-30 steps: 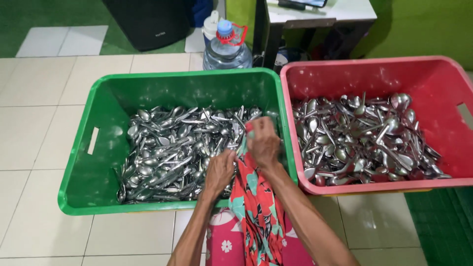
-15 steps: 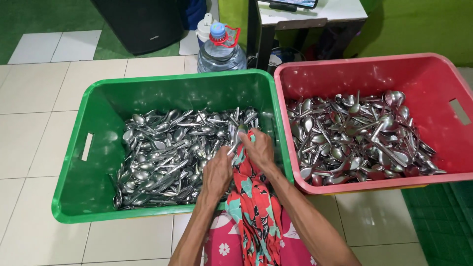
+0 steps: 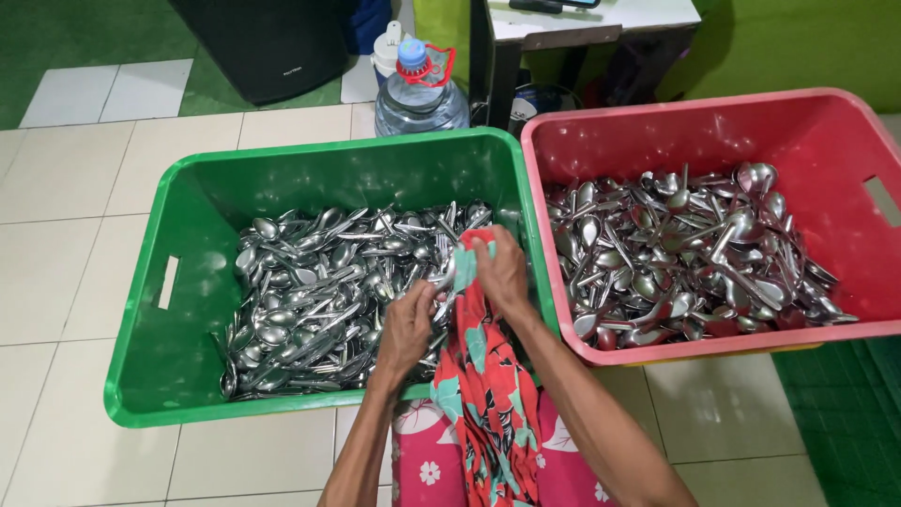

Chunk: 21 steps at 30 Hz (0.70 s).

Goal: Polishing metal spoons with a cloth and moving them between containers.

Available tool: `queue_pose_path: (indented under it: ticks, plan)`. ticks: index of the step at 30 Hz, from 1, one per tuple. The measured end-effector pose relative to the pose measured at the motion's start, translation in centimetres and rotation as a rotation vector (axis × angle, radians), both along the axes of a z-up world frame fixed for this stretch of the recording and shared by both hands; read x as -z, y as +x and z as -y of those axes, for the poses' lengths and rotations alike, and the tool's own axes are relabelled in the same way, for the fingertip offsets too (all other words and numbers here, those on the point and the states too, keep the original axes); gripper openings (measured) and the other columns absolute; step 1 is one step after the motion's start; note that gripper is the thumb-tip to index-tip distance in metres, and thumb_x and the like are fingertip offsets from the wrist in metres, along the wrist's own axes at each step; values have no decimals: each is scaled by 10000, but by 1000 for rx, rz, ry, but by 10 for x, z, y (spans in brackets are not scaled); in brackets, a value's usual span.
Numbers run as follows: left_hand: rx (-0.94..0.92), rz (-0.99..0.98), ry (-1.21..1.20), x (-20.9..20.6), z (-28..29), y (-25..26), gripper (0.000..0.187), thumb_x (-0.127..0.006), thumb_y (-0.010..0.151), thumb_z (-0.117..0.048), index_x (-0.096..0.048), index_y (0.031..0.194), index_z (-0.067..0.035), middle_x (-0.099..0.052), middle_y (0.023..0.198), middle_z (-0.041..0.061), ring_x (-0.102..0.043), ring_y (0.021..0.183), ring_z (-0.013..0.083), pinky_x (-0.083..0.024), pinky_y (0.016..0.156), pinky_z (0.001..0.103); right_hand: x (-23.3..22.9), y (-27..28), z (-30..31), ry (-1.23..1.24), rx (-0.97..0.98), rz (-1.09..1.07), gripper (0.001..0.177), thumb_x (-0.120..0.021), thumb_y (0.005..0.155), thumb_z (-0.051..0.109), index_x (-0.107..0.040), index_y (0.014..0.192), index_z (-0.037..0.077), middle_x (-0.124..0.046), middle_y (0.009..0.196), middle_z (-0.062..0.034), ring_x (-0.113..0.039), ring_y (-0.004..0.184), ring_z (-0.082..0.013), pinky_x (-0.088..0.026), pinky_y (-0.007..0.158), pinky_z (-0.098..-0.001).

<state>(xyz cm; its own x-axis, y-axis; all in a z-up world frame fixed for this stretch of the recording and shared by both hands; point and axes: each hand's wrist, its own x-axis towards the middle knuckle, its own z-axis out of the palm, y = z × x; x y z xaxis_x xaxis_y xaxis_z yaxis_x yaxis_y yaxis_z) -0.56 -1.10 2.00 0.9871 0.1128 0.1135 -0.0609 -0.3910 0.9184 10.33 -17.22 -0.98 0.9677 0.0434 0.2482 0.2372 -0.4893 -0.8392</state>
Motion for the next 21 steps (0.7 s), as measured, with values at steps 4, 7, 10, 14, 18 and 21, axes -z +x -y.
queue_pose_path:
  ticks: [4,7,10,14,18,21]
  plan:
    - [-33,-65,-271,25,-15,13,340,-505,1057,-211,-753,882,-55,-490,516,9,-383,465,88,-360,455,229,-14,-1,1,295,67,-342,229,-633,996,367,-719,1002,154,-659,820,-64,-643,809,-223,-493,741,-392]
    - [-27,-148,-488,25,-24,10,349,-547,1037,-224,-761,908,19,-416,472,-19,-380,407,67,-341,410,200,-51,-19,-6,610,-64,-614,313,-734,880,470,-756,935,162,-752,877,-19,-693,847,-142,-550,822,-320]
    - [-145,-188,-725,17,-28,11,340,-631,1005,-264,-724,945,57,-541,512,37,-478,431,98,-399,412,226,-45,-16,-5,720,-206,-699,270,-868,738,304,-743,889,118,-759,783,-16,-732,738,-109,-597,759,-290]
    - [-169,-123,-776,34,-21,16,295,-626,1015,-268,-681,1095,11,-707,901,169,-670,833,223,-544,760,339,-53,-32,-17,720,-205,-642,179,-828,829,289,-732,834,139,-700,709,27,-664,680,-65,-548,717,-241]
    - [-146,-112,-489,-2,-5,13,423,-398,1103,-327,-597,1235,22,-621,1201,256,-557,1272,397,-307,1166,626,-22,-27,-18,468,-330,-478,254,-785,928,359,-747,934,107,-699,744,-28,-634,688,-125,-539,738,-297]
    - [-131,20,-927,-11,-1,17,465,-241,1113,-180,-483,1336,148,-547,1366,354,-492,1350,433,-377,1142,520,-49,-51,-25,267,-446,-364,247,-709,970,319,-711,922,77,-699,758,-85,-662,742,-191,-549,765,-365]
